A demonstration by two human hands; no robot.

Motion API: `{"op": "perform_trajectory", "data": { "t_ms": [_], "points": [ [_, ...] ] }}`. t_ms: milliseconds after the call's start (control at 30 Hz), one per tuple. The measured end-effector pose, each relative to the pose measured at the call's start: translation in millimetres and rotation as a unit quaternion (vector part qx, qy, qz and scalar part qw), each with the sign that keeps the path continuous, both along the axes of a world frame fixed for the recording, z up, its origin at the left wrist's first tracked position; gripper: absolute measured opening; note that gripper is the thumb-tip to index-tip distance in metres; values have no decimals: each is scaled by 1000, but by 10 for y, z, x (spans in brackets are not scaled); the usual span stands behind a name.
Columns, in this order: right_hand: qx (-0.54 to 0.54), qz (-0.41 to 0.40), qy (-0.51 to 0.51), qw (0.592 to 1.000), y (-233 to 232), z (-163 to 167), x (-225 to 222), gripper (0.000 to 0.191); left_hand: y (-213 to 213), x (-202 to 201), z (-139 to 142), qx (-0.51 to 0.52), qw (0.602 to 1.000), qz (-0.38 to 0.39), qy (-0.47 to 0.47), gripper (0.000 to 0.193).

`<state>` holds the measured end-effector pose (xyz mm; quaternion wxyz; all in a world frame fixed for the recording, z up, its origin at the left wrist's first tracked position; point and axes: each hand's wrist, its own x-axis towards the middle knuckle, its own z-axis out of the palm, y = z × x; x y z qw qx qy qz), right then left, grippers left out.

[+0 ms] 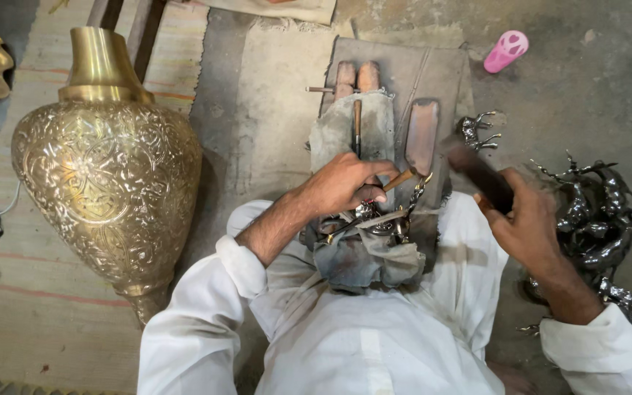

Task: The person sits cross-legged on the floor and holds a small silver metal figurine against a sandbag on their lap. They position a punch on the metal with one hand and strike it with a wooden mallet in the other hand, repeatedly hammering details into the figurine and repositioning it between strikes.

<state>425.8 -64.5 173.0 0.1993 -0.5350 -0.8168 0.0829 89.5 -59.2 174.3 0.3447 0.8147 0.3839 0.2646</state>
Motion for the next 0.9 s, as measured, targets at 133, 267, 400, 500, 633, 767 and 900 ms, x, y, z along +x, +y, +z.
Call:
{"op": "perform_trajectory", "data": {
  "t_ms": [133,267,400,500,633,767,900],
  "points": [
    [9,-3,-43,999,10,28,-24,30,-29,-20,-11,-16,999,15,-30,37],
    [-110,-105,227,962,40,91,-123,28,-60,-3,-32,-30,997,54,-46,35],
    [-14,10,-110,994,93,161,-125,38,-72,-8,-32,-38,996,58,-47,36],
    [-103,-15,-171,980,168,118,-59,33,-86,-5,-29,-10,994,92,-62,40],
    [-265,-19,-13,964,211,-110,22,31,-80,43,-38,-77,988,111,-68,38],
    [-319,38,192,927,200,-323,34,40,-32,97,-39,-38,995,86,-31,38],
    [-232,-31,100,967,167,-335,-26,38,-38,142,-29,-24,994,105,24,38]
  ]
}}
